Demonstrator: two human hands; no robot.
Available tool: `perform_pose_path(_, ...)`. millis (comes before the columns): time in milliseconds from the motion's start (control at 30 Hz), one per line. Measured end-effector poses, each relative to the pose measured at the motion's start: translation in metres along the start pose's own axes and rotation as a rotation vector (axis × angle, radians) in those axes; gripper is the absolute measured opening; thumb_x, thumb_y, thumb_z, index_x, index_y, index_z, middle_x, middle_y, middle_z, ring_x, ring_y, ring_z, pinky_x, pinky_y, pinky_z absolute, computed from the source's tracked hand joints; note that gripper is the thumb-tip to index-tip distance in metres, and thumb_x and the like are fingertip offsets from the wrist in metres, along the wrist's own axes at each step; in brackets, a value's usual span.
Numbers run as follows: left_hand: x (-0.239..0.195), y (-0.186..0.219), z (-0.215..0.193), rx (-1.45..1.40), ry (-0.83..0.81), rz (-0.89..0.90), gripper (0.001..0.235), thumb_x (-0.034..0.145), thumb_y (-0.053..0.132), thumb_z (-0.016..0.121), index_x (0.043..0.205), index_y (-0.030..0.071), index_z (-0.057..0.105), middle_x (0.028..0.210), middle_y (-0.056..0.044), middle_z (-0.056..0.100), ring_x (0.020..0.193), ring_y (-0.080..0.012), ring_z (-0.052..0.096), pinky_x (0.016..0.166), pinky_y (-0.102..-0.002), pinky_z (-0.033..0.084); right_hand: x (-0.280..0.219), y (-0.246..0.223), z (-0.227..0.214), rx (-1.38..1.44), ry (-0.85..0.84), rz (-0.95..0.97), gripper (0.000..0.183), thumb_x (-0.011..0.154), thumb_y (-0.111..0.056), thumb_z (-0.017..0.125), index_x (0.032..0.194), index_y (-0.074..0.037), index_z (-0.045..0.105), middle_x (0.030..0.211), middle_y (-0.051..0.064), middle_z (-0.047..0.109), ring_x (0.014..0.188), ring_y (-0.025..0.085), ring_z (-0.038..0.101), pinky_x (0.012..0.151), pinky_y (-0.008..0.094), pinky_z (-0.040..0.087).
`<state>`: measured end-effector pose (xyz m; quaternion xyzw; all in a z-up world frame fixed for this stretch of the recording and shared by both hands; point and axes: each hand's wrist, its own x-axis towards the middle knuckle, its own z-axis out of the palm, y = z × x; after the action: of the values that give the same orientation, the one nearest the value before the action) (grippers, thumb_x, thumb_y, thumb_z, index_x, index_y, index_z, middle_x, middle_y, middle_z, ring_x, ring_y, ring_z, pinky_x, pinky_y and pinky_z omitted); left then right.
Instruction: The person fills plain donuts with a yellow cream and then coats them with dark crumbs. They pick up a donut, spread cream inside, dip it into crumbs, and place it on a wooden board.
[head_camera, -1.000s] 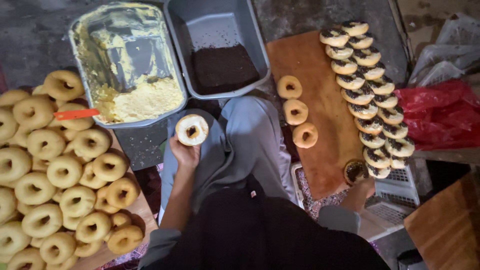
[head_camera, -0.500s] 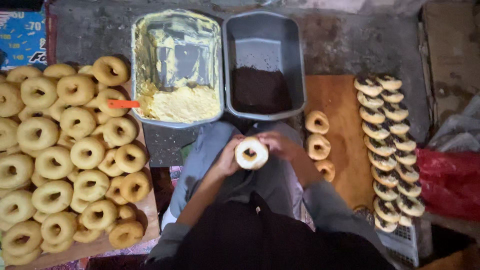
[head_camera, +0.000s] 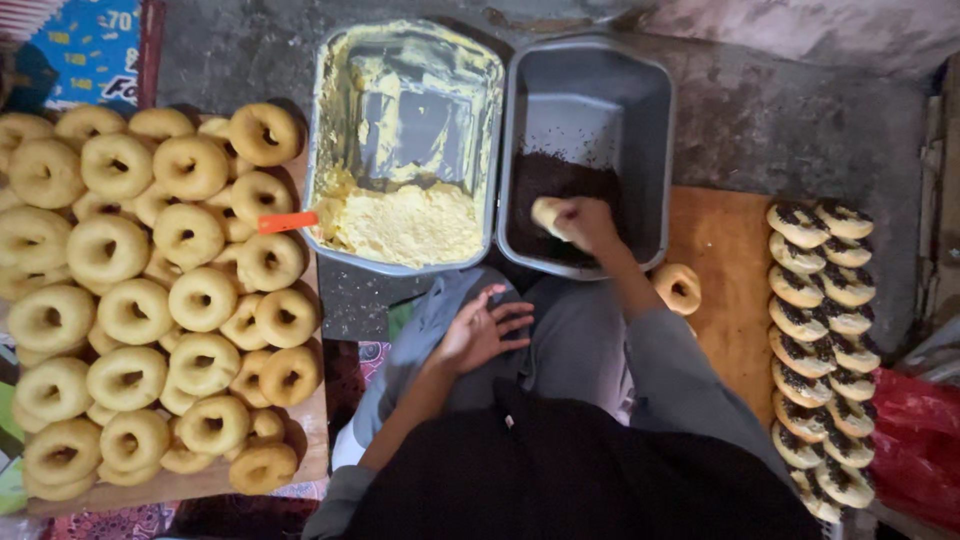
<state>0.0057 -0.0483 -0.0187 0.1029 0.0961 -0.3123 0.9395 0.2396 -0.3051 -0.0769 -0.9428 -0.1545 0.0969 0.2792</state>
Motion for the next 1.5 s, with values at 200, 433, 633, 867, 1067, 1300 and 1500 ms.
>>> perform_pose_path(200,-0.001,0.0,0.004,0.023,0.007,0.006,0.037,0.105,0.051,0.045,0.135,0.03,0.044,0.15,-0.021,0.05,0.138,-0.0382,0.047,0.112,-0.064,0.036,-0.03,-0.008,-0.047,0.162,0.143,-0.027,0.022,0.088,-0.016,0.068,0.106,-0.011,0.08,0.101,0.01,0.075,0.092,0.029,0.074,0.083,0.045,0.06)
perform_pose_path(433,-0.005,0.0,0.005,0.067,-0.051,0.041,0.041,0.103,0.052,0.051,0.136,0.028,0.051,0.15,-0.021,0.052,0.136,-0.0363,0.048,0.112,-0.064,0.036,-0.185,0.041,-0.076,1.976,0.329,0.439,0.034,0.097,-0.012,0.061,0.13,-0.001,0.06,0.121,0.015,0.071,0.107,0.03,0.072,0.097,0.046,0.059)
perform_pose_path(633,-0.013,-0.001,0.006,0.079,-0.074,0.059,0.042,0.104,0.054,0.055,0.137,0.028,0.057,0.153,-0.022,0.049,0.141,-0.0379,0.046,0.117,-0.065,0.033,-0.401,0.071,-0.061,1.674,0.88,0.373,0.027,0.103,-0.016,0.058,0.128,-0.006,0.062,0.125,0.007,0.068,0.117,0.022,0.065,0.104,0.04,0.05)
perform_pose_path(867,-0.012,0.0,0.017,0.142,-0.064,0.073,0.044,0.101,0.055,0.057,0.136,0.028,0.06,0.157,-0.022,0.047,0.146,-0.0401,0.043,0.12,-0.066,0.03,-0.543,0.108,-0.102,1.012,1.524,0.961,0.024,0.088,0.002,0.066,0.107,-0.011,0.061,0.088,0.005,0.071,0.072,0.02,0.071,0.057,0.036,0.06)
perform_pose_path(1067,-0.017,-0.002,0.021,0.189,-0.046,0.091,0.045,0.101,0.056,0.058,0.135,0.026,0.061,0.155,-0.022,0.049,0.144,-0.0389,0.046,0.119,-0.065,0.032,-0.577,0.107,-0.113,0.223,1.278,1.407,0.062,0.077,-0.009,0.079,0.129,-0.019,0.047,0.117,0.012,0.053,0.099,0.033,0.049,0.076,0.053,0.041)
perform_pose_path(1300,-0.021,-0.002,0.023,0.174,-0.046,0.092,0.045,0.102,0.054,0.058,0.135,0.025,0.06,0.154,-0.022,0.051,0.143,-0.0392,0.047,0.118,-0.065,0.035,-0.567,0.066,-0.117,0.007,0.596,1.393,0.119,0.063,-0.025,0.094,0.158,-0.034,0.022,0.159,0.02,0.027,0.14,0.049,0.02,0.104,0.077,0.018)
perform_pose_path(1500,-0.025,-0.004,0.025,0.162,-0.053,0.113,0.043,0.101,0.052,0.058,0.135,0.025,0.06,0.153,-0.023,0.052,0.142,-0.04,0.048,0.117,-0.064,0.035,-0.56,0.057,-0.121,0.093,0.66,1.424,0.12,0.065,-0.033,0.088,0.164,-0.036,0.019,0.166,0.008,0.037,0.153,0.044,0.024,0.116,0.08,0.016)
